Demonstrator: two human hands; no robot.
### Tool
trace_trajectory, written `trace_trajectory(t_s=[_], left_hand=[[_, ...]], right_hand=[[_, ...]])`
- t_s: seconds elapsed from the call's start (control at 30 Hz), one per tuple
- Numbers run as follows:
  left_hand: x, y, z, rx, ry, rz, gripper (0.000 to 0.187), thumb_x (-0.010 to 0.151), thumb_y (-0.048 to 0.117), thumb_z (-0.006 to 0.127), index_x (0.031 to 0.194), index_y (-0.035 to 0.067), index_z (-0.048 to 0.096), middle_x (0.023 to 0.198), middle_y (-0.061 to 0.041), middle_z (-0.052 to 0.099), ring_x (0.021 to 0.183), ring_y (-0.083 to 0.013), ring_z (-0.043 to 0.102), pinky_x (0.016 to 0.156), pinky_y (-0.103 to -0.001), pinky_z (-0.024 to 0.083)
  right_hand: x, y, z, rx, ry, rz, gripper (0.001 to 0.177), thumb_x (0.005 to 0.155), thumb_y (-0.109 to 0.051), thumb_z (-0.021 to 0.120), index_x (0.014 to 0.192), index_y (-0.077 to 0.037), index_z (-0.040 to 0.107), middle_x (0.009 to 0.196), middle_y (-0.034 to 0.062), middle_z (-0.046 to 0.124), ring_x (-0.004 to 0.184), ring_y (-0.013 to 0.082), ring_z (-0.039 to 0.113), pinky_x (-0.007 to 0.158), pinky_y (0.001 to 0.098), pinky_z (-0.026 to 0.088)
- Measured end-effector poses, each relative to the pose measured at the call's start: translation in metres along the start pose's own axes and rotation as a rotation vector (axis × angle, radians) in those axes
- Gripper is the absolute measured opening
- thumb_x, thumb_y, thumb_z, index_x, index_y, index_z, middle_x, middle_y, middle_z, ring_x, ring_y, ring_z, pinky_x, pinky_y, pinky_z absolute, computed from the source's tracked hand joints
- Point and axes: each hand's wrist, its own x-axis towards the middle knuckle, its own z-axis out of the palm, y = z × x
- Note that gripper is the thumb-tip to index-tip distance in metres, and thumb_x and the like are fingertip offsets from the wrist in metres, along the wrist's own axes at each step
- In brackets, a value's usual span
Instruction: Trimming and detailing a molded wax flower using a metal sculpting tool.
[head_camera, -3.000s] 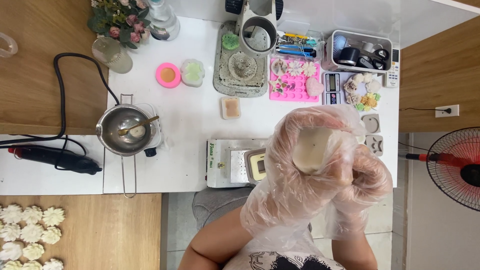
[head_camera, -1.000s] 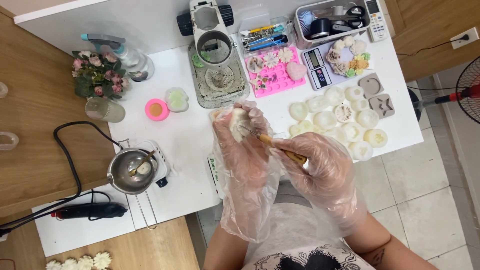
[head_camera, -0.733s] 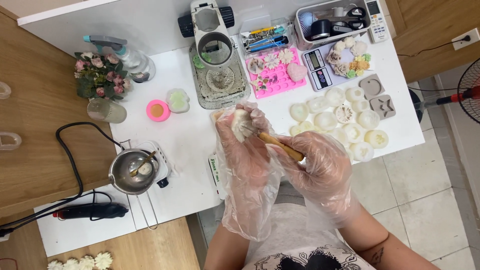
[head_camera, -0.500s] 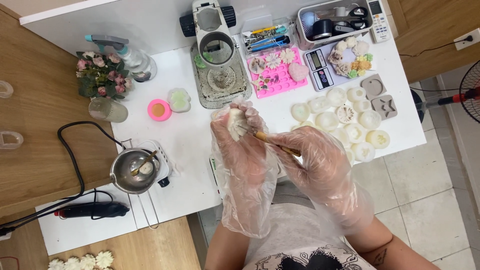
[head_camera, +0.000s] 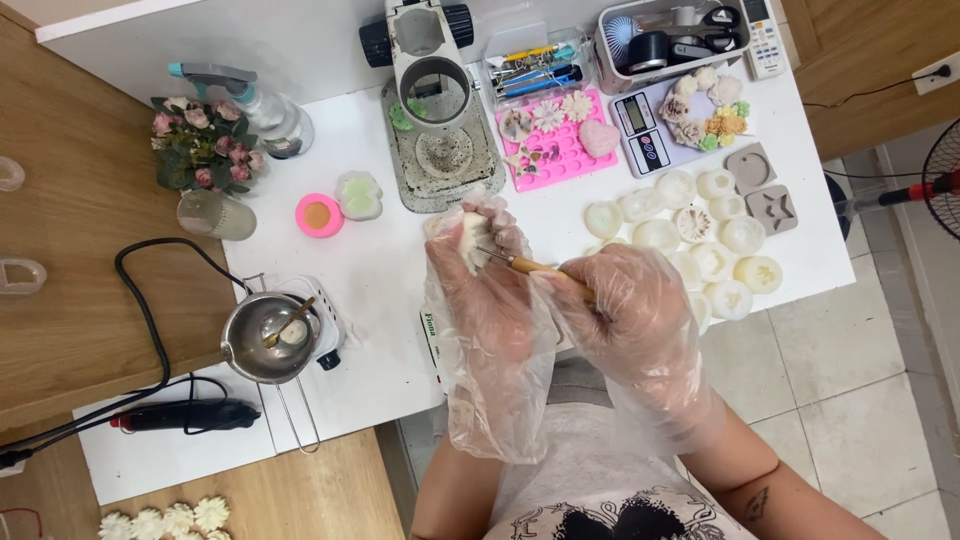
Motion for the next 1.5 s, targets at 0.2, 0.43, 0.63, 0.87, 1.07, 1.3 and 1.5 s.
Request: trace_trajectory(t_s=[0.2,0.43,0.63,0.87,1.07,1.3,1.5], left_hand=[[0.003,0.009,0.01,0.149,-0.065,0.06,0.03,0.103,0.026,0.07,0.12,0.004,0.057,0.109,-0.004,0.058,0.094,-0.0125,0.059,0.089,-0.024,0.053],[-0.016,0.0,0.037,0.577,-0.079,0.382,0.026,0.109,0.023,0.065,0.111,-0.002,0.059,0.099,-0.01,0.059,0.094,-0.014,0.055,0.086,-0.027,0.049],[-0.057,-0.015,0.065,0.972,-0.252,0.519,0.017,0.108,0.014,0.064,0.12,0.008,0.054,0.112,-0.007,0.066,0.102,-0.0135,0.062,0.099,-0.031,0.055],[-0.073,-0.01,0.082,1.228,-0.46,0.326,0.044,0.09,0.018,0.077,0.127,0.011,0.054,0.122,-0.007,0.064,0.114,-0.0175,0.065,0.102,-0.033,0.056],[-0.078,-0.006,0.083,1.305,-0.533,0.277,0.05,0.089,0.022,0.086,0.129,0.013,0.058,0.126,-0.004,0.067,0.118,-0.0163,0.067,0.105,-0.03,0.057],[-0.101,-0.037,0.043,0.672,-0.091,-0.301,0.068,0.084,0.01,0.081,0.147,0.006,0.055,0.141,-0.01,0.066,0.138,-0.0171,0.06,0.124,-0.032,0.041],[-0.067,-0.033,0.077,0.947,-0.396,0.401,0.016,0.113,0.017,0.068,0.123,0.013,0.056,0.113,0.0,0.06,0.104,-0.0058,0.062,0.097,-0.023,0.057]], right_hand=[[0.004,-0.005,-0.011,0.041,0.028,-0.132,0.022,0.089,-0.006,0.085,0.105,-0.008,0.071,0.099,0.0052,0.073,0.085,0.0212,0.07,0.072,0.033,0.053],[-0.004,0.002,-0.009,0.061,0.013,-0.104,0.027,0.085,-0.005,0.087,0.107,-0.007,0.071,0.101,0.006,0.075,0.092,0.0212,0.075,0.076,0.0322,0.06],[-0.037,0.047,-0.006,0.206,0.054,-0.075,0.028,0.088,-0.005,0.086,0.108,-0.007,0.067,0.1,0.0094,0.075,0.096,0.0219,0.075,0.076,0.0305,0.059],[-0.106,0.138,-0.002,0.484,0.1,0.36,0.019,0.088,-0.021,0.079,0.085,-0.003,0.076,0.073,0.0082,0.067,0.064,0.0177,0.056,0.06,0.0301,0.045],[-0.1,0.132,-0.001,0.489,0.086,0.313,0.022,0.093,-0.024,0.077,0.09,-0.003,0.073,0.082,0.0075,0.068,0.073,0.0158,0.06,0.067,0.0293,0.05],[-0.088,0.105,-0.005,0.494,0.096,0.278,0.025,0.099,-0.028,0.075,0.096,-0.003,0.07,0.092,0.0067,0.068,0.084,0.0136,0.064,0.075,0.0286,0.055],[-0.076,0.063,-0.012,0.508,0.112,0.254,0.028,0.104,-0.031,0.072,0.101,-0.003,0.067,0.1,0.0061,0.069,0.093,0.0119,0.068,0.082,0.028,0.06]])
